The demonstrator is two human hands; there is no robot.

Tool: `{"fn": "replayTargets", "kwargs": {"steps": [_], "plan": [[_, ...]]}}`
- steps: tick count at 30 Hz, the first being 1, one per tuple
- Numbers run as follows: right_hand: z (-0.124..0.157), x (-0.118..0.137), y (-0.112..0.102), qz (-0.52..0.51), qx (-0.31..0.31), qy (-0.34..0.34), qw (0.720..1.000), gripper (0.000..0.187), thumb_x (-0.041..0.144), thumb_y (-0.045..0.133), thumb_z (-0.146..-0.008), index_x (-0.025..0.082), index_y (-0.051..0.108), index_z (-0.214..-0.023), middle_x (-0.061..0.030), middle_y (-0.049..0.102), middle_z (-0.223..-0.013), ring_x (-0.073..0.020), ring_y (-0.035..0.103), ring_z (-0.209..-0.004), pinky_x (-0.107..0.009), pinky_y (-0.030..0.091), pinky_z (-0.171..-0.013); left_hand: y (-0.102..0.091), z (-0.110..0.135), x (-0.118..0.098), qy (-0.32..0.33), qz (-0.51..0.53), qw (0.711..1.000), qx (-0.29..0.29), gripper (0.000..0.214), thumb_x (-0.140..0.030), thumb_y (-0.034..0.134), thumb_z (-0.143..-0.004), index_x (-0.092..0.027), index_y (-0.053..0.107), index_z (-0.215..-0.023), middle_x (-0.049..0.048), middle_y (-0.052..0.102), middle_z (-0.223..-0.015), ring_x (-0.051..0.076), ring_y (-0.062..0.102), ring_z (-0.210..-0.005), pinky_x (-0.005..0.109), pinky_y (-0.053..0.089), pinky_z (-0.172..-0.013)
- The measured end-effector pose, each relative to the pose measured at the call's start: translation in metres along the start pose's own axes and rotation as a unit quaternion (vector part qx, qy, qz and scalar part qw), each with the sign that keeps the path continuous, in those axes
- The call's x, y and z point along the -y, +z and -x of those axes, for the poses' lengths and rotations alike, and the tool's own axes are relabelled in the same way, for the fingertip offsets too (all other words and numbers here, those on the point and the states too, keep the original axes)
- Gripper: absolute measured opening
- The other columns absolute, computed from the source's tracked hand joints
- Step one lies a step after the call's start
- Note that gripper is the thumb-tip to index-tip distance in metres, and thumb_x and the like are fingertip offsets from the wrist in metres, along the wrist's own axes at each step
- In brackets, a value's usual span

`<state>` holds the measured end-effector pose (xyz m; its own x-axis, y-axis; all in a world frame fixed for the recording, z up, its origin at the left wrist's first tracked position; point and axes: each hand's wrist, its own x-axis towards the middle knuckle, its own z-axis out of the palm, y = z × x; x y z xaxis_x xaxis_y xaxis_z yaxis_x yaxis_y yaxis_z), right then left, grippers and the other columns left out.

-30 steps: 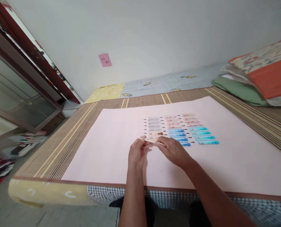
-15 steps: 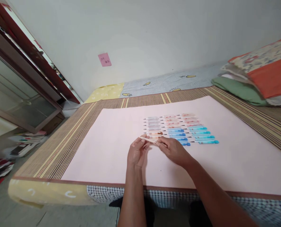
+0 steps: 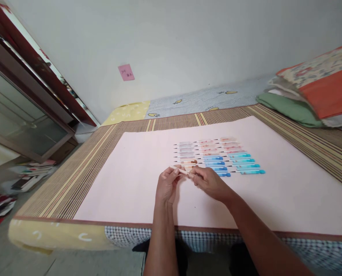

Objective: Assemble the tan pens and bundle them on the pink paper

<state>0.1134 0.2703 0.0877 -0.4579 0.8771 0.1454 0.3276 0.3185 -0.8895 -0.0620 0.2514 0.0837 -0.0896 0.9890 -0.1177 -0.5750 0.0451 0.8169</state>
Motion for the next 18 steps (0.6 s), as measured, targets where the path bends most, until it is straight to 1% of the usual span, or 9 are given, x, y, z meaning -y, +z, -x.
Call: {"fn": "replayTargets", "kwargs": {"steps": [4, 6, 8, 10, 11, 12, 14, 16, 18], "plan": [[0.0, -0.003, -0.001, -0.115, 0.042, 0.032, 0.992, 0.028, 0.042, 0.055, -0.094, 0.02, 0.061, -0.077, 0.0031, 0.054, -0.062, -0.0117, 0.05, -0.054, -0.025, 0.037, -0.052, 0.0, 0.002, -0.005, 0.005, -0.013, 0.999, 0.038, 0.038, -0.031, 0.092, -0.063, -0.012, 0.078, -0.093, 0.009, 0.077, -0.087, 0.016, 0.069, -0.081, 0.026, 0.05, -0.079], [0.0, -0.004, -0.002, -0.152, 0.061, 0.041, 0.986, 0.03, 0.046, 0.055, -0.094, 0.019, 0.065, -0.083, 0.0027, 0.056, -0.062, -0.0116, 0.05, -0.053, -0.025, 0.039, -0.051, 0.0, 0.002, -0.004, 0.008, -0.014, 0.999, 0.041, 0.039, -0.032, 0.092, -0.064, -0.012, 0.078, -0.094, 0.009, 0.077, -0.089, 0.016, 0.069, -0.082, 0.026, 0.05, -0.08], [-0.002, -0.004, -0.001, -0.169, 0.064, 0.046, 0.982, 0.037, 0.051, 0.052, -0.095, 0.018, 0.066, -0.087, 0.0012, 0.059, -0.064, -0.0121, 0.051, -0.052, -0.026, 0.04, -0.051, 0.0, 0.0, -0.001, 0.016, -0.016, 1.0, 0.018, 0.039, -0.034, 0.092, -0.063, -0.012, 0.078, -0.092, 0.0073, 0.076, -0.086, 0.014, 0.067, -0.078, 0.025, 0.049, -0.076], [-0.003, -0.004, 0.0, -0.172, 0.044, 0.045, 0.983, 0.044, 0.055, 0.045, -0.098, 0.018, 0.067, -0.094, -0.001, 0.063, -0.07, -0.0137, 0.055, -0.057, -0.027, 0.043, -0.054, -0.001, -0.002, 0.002, 0.021, -0.017, 0.999, -0.027, 0.038, -0.036, 0.094, -0.06, -0.012, 0.077, -0.084, 0.0038, 0.073, -0.078, 0.01, 0.063, -0.068, 0.021, 0.047, -0.067], [-0.003, -0.003, 0.0, -0.16, 0.027, 0.041, 0.986, 0.045, 0.056, 0.043, -0.099, 0.018, 0.067, -0.099, -0.0019, 0.065, -0.073, -0.0147, 0.058, -0.061, -0.028, 0.045, -0.057, -0.001, -0.003, 0.004, 0.019, -0.015, 0.999, -0.048, 0.037, -0.037, 0.094, -0.059, -0.012, 0.075, -0.079, 0.0018, 0.071, -0.073, 0.009, 0.06, -0.064, 0.02, 0.045, -0.063], [-0.003, -0.002, 0.001, -0.136, 0.007, 0.035, 0.99, 0.042, 0.055, 0.046, -0.099, 0.019, 0.067, -0.103, -0.0023, 0.067, -0.077, -0.0157, 0.06, -0.065, -0.029, 0.046, -0.061, -0.002, -0.004, 0.005, 0.015, -0.012, 0.998, -0.065, 0.037, -0.037, 0.095, -0.058, -0.013, 0.072, -0.074, 0.0001, 0.068, -0.069, 0.008, 0.057, -0.06, 0.019, 0.043, -0.059], [-0.003, 0.0, 0.003, -0.061, -0.034, 0.021, 0.997, 0.033, 0.051, 0.058, -0.094, 0.021, 0.067, -0.105, -0.0023, 0.068, -0.084, -0.0173, 0.062, -0.075, -0.03, 0.047, -0.069, -0.004, -0.004, 0.007, 0.005, -0.007, 0.996, -0.084, 0.039, -0.038, 0.095, -0.057, -0.014, 0.065, -0.065, -0.0019, 0.063, -0.062, 0.007, 0.053, -0.055, 0.02, 0.04, -0.055], [-0.002, 0.003, 0.006, 0.019, -0.054, -0.001, 0.998, 0.024, 0.044, 0.068, -0.088, 0.022, 0.066, -0.097, -0.0019, 0.069, -0.086, -0.0179, 0.062, -0.078, -0.03, 0.045, -0.072, -0.005, -0.004, 0.009, 0.001, -0.01, 0.996, -0.09, 0.042, -0.039, 0.094, -0.059, -0.015, 0.059, -0.06, -0.0023, 0.061, -0.059, 0.007, 0.052, -0.053, 0.02, 0.04, -0.054], [-0.001, 0.004, 0.01, 0.078, -0.063, -0.026, 0.995, 0.017, 0.039, 0.066, -0.09, 0.022, 0.063, -0.086, -0.0015, 0.068, -0.083, -0.0174, 0.059, -0.075, -0.03, 0.042, -0.07, -0.005, -0.004, 0.011, 0.007, -0.025, 0.995, -0.095, 0.044, -0.041, 0.092, -0.061, -0.016, 0.057, -0.059, -0.0025, 0.061, -0.058, 0.007, 0.052, -0.052, 0.02, 0.039, -0.054]]}}
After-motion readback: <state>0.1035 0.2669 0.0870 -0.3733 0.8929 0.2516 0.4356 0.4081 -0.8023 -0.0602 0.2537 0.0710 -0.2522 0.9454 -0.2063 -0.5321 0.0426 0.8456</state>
